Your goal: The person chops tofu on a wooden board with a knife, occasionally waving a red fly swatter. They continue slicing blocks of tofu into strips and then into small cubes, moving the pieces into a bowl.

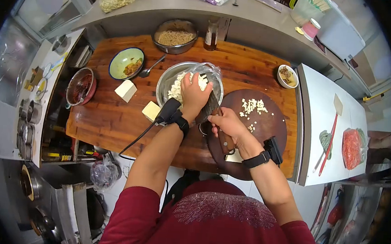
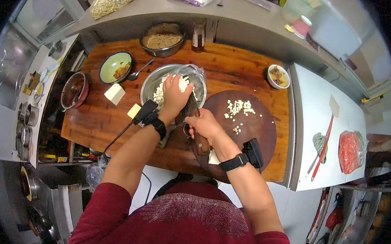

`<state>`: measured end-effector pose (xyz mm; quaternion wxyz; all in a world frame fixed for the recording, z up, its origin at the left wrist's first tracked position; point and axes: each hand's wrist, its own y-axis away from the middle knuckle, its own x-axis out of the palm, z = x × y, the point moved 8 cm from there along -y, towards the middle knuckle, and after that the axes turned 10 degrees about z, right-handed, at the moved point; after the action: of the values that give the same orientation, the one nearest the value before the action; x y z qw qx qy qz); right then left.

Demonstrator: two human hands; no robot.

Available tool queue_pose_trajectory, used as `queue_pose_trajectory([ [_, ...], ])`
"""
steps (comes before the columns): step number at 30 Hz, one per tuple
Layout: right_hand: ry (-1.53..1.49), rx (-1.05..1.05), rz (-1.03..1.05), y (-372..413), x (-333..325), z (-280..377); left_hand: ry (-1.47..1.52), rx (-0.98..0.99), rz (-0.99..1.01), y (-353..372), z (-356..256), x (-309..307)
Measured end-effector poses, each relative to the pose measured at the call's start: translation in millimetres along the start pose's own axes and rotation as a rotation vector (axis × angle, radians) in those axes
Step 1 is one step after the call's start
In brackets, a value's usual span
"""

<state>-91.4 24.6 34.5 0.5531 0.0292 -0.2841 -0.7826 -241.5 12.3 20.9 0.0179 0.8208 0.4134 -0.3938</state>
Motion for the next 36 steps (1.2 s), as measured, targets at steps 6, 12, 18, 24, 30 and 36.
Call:
queue_pose_trajectory([
  [6,0.021,0.064,-0.053,28.2,10.4,2.5,-0.002,0.084,-0.055,-16.6,27.3,-1.0],
  [12,0.032,0.062,-0.044,93.4,-7.9,-2.6,-0.274,0.180,0.010,-27.2,41.4,-3.9],
  [18,0.188,-0.023,-0.283,180.2,-72.1,-22.8,-0.595,0.397,0.264,-28.4,4.8,-14.2],
  [24,0.092,-0.065,-0.511,243.1,-152.6,-93.7,-0.396,0.819,-0.020,3.2,-89.4,-25.0],
  [30,-0.088,-0.179,-0.618,254.3,-192.7,-150.2,-0.201,0.870,0.609,94.4,-144.0,92.1],
  [36,-0.266,-0.219,-0.694,254.9,-217.1,-181.0,-0.276,0.782,0.589,117.1,-145.7,132.7],
])
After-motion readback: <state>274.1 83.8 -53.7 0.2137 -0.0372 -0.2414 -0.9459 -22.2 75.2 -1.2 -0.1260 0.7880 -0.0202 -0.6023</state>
